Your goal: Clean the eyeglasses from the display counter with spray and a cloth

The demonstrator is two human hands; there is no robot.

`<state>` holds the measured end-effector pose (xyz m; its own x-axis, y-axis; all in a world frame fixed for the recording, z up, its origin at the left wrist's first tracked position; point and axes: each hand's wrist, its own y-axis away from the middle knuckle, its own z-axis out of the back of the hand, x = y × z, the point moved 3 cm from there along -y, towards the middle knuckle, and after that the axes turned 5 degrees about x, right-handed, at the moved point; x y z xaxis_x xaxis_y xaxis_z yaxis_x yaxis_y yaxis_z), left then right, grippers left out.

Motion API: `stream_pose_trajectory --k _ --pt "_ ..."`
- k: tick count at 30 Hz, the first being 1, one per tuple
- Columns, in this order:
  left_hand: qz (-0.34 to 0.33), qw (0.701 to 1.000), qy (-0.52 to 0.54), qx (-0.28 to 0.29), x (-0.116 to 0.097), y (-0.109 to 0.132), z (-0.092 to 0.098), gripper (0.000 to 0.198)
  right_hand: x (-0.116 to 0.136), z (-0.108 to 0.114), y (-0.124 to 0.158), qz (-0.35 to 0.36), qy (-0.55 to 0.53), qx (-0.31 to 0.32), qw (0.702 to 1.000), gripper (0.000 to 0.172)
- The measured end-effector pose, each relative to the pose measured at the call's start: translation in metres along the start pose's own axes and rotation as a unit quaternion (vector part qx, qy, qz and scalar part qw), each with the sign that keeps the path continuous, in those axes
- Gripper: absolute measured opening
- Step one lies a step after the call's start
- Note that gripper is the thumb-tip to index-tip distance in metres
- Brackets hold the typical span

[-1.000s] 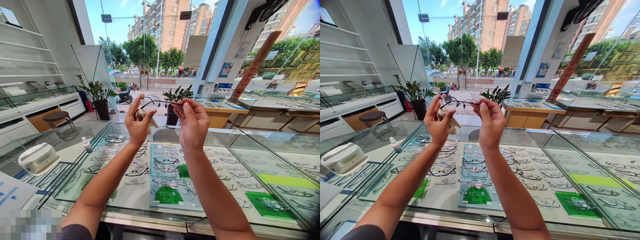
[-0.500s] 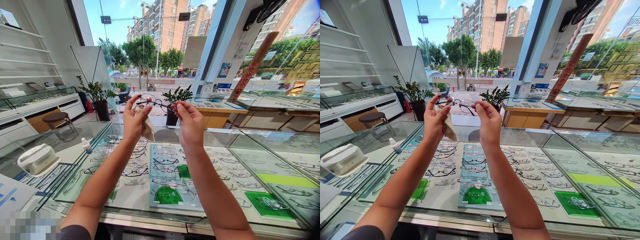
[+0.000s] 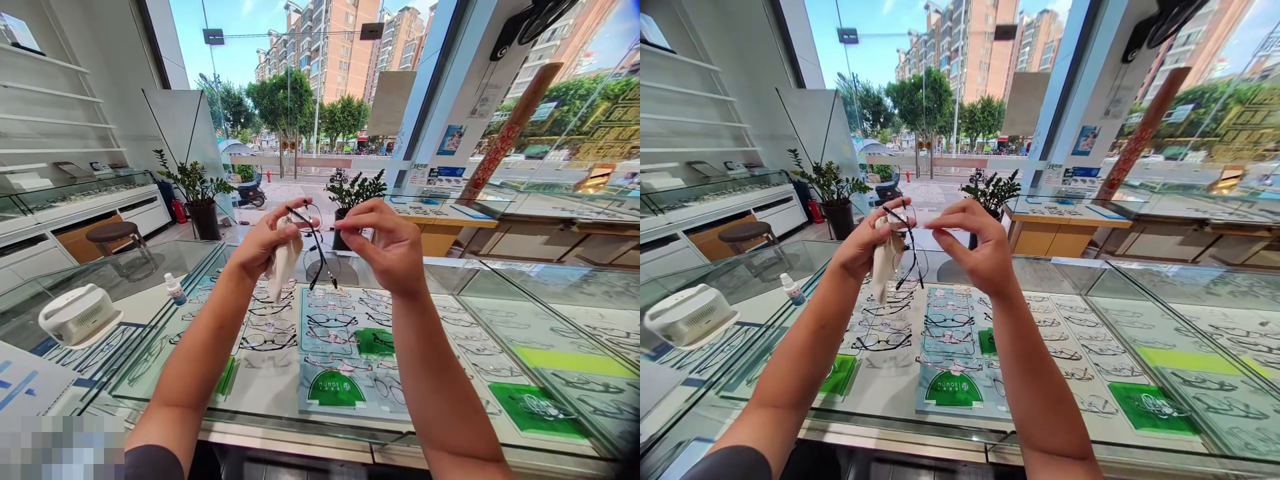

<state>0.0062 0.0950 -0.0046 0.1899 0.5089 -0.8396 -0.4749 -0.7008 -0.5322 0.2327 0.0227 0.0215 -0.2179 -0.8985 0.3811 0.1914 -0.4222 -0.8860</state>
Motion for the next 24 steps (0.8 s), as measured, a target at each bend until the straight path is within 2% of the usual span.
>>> stream_pose_trajectory --k 2,7,11,15,17,20,24 --pt "0.025 0.998 0.011 0.048 -0.001 0.002 -0.001 0.090 0.011 -0.001 0.001 0.028 0.034 0.044 0.998 0.013" --pt "0.052 0.994 0.038 0.086 -0.003 0.004 -0.013 0.080 0.028 -0.008 0.004 0.082 0.114 0.102 0.985 0.017" --pt "0.068 0.994 0.019 0.086 -0.006 0.006 -0.019 0.083 0.035 -0.011 0.006 0.108 0.136 0.119 0.978 0.014" --pt "0.110 0.987 0.034 0.111 -0.010 0.012 -0.025 0.070 0.039 -0.015 0.007 0.099 0.132 0.125 0.978 0.010" --pt "0.128 0.986 0.031 0.105 -0.013 0.022 -0.027 0.065 0.039 -0.017 0.007 0.078 0.115 0.109 0.984 0.010" --pt "0.165 0.984 -0.021 0.057 -0.017 0.057 -0.025 0.060 0.037 -0.020 0.008 0.029 0.091 0.066 0.993 0.009" --pt "0.182 0.963 -0.176 -0.097 -0.015 0.144 0.001 0.061 0.030 -0.032 0.010 -0.019 0.095 0.053 0.994 0.010"
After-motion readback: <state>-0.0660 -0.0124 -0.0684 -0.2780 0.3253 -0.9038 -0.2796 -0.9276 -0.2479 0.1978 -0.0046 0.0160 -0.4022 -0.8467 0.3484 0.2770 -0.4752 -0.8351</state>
